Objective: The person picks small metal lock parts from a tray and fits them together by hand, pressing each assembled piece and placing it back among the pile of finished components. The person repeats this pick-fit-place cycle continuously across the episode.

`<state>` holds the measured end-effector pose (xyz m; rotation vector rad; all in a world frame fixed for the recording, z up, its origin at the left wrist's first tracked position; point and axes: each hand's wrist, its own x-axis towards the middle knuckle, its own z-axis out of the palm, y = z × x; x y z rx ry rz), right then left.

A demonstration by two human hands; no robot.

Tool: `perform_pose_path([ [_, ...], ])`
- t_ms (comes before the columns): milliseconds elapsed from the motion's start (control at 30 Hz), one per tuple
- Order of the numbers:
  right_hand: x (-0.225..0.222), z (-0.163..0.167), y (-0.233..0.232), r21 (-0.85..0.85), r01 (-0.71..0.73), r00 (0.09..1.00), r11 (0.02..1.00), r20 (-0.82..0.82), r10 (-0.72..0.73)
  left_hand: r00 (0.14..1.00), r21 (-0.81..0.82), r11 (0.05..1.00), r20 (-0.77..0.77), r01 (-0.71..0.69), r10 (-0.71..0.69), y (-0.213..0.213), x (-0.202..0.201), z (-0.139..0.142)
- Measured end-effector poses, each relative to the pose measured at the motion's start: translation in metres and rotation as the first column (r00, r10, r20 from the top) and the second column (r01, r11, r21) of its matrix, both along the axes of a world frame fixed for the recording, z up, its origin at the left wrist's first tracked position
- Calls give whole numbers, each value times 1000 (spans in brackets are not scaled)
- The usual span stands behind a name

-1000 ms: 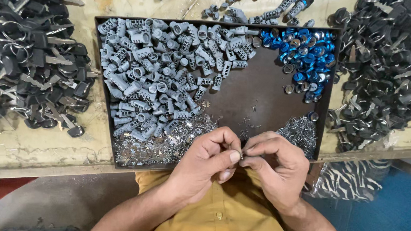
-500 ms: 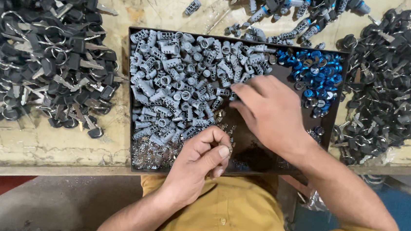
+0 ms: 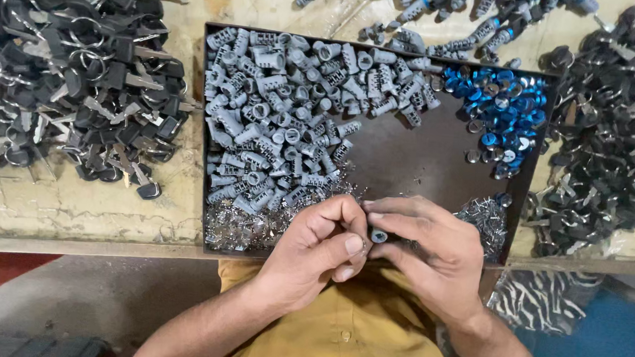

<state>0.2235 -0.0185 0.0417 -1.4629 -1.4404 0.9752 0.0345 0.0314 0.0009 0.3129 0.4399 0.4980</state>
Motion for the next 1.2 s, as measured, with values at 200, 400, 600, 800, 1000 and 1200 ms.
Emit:
perform_pose_path([
  [200,5,-1,-11,-10,81,996,997,37,-80,995,17,998,-83,52,-51,-5,3,1],
  [400,3,5,-11,10,55,997,998,53,-56,997,35,999,-75,6,-4,-8,5,-3],
  [600,3,3,-7,25,77,997,997,11,-78,997,39,999,-76,31,-28,-5,5,-3],
  [800,1,1,-9,3,74,996,997,39,-74,990,100,993,-135,58,-44,0,5,1],
  [1000,-2,6,-5,12,53,998,999,17,-53,988,74,993,-126,96,-87,8,3,7],
  [1200,-2,10,-2,40,31,986,999,161,-37,983,103,989,-163,104,-87,10,3,11],
])
